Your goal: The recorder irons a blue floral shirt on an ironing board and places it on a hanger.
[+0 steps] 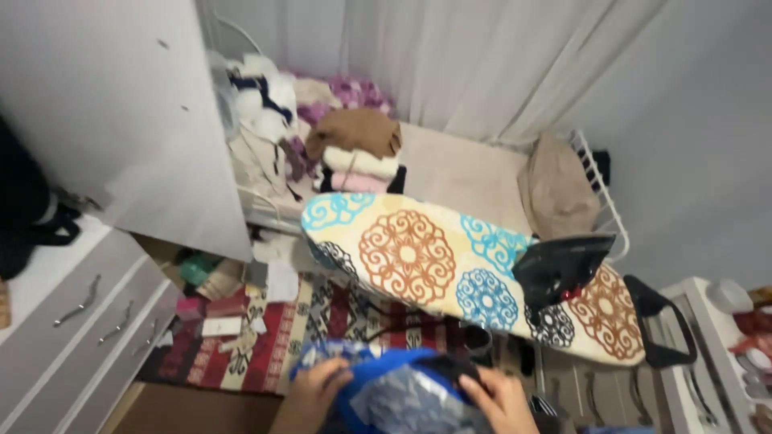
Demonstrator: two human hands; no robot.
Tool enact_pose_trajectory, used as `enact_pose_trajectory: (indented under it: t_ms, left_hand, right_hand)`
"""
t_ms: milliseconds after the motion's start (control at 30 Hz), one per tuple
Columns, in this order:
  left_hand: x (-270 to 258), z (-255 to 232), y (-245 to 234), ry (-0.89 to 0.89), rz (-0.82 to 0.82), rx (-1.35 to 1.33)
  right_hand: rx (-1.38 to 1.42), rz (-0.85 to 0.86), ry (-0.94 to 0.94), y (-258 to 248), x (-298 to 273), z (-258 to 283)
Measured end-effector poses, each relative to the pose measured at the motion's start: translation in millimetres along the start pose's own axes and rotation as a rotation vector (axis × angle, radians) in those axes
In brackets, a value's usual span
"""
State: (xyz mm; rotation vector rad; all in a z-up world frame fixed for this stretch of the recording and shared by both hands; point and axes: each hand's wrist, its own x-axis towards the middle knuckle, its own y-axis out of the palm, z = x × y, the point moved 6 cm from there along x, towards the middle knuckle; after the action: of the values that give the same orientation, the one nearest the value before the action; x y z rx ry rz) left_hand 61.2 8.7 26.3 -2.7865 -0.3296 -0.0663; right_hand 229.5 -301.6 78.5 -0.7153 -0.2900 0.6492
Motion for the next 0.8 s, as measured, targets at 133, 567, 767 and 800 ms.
enact_pose_trajectory:
  t_ms: [133, 567, 767, 800]
  left_hand:
    - [76.1, -52.4, -28.5, -0.006, -0.182, 0.023]
    - [411.5, 41.0, -16.8, 0.195, -0.098, 0.145]
    - [453.4, 98.9, 6.2, -0.304, 0.326, 0.271]
    - [452.5, 110.4, 9.7, -0.316, 0.354, 0.269]
  right_hand:
    - [0.055, -0.079, 0.144, -38.7, 51.6, 20.4]
    - [-0.418, -0.274, 0.470, -45.8, 252.5, -92.7]
    - [-0.597, -0.309, 0.621, -22.3, 282.1, -130.8]
    - [-0.594, -0.298, 0.649, -20.2, 285.6, -132.5]
